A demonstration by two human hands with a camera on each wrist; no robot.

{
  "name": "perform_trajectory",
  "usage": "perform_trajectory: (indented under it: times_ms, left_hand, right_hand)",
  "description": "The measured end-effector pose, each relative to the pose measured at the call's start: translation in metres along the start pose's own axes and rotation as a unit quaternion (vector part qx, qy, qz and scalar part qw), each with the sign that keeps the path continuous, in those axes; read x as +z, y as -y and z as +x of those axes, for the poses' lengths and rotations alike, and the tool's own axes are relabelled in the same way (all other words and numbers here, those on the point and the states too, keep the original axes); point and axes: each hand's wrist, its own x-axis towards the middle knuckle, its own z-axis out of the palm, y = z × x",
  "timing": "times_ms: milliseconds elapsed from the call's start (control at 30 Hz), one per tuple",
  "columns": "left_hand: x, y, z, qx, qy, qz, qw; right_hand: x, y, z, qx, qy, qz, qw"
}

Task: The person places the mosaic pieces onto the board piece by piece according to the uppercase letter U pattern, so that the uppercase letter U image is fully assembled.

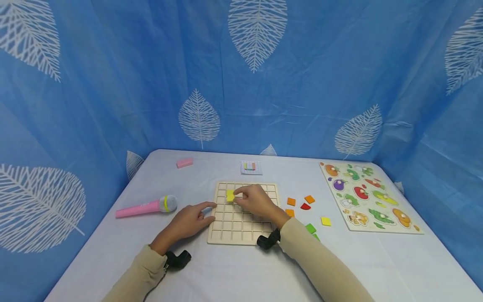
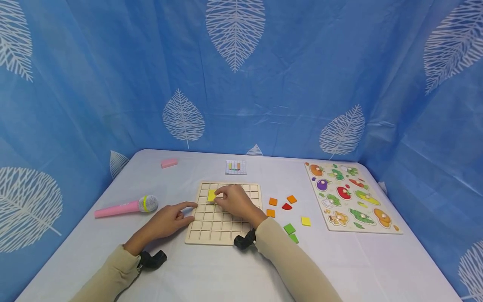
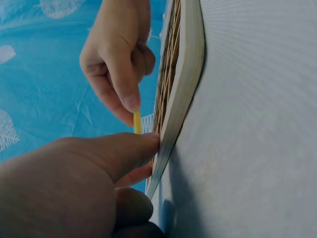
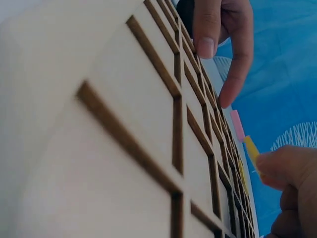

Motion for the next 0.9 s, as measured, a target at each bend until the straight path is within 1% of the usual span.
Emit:
perform_trajectory:
  times_ms: [67, 233, 533, 900]
  left_hand:
    - [0.0, 0.0, 0.0, 0.002, -0.002, 0.0, 1.0]
    - [0.0, 0.0, 0.0, 0.002, -0.002, -0.001, 1.0]
    - [-0.001, -0.001, -0.001, 0.005, -0.002, -0.001, 1.0]
    - [-0.001, -0.002, -0.001, -0.002, 0.002, -0.001, 1.0]
  right_hand:
    - [0.003, -0.003, 0.002, 0.002, -0.001, 0.006, 1.0]
    - [0.008, -0.008, 0.005, 0.005, -0.007, 0.001, 1.0]
    - [0.011, -0.006, 0.006, 0.011, -0.004, -0.007, 0.9999]
    - [0.014, -0.005, 0.005, 0.013, -0.01, -0.012, 0.9998]
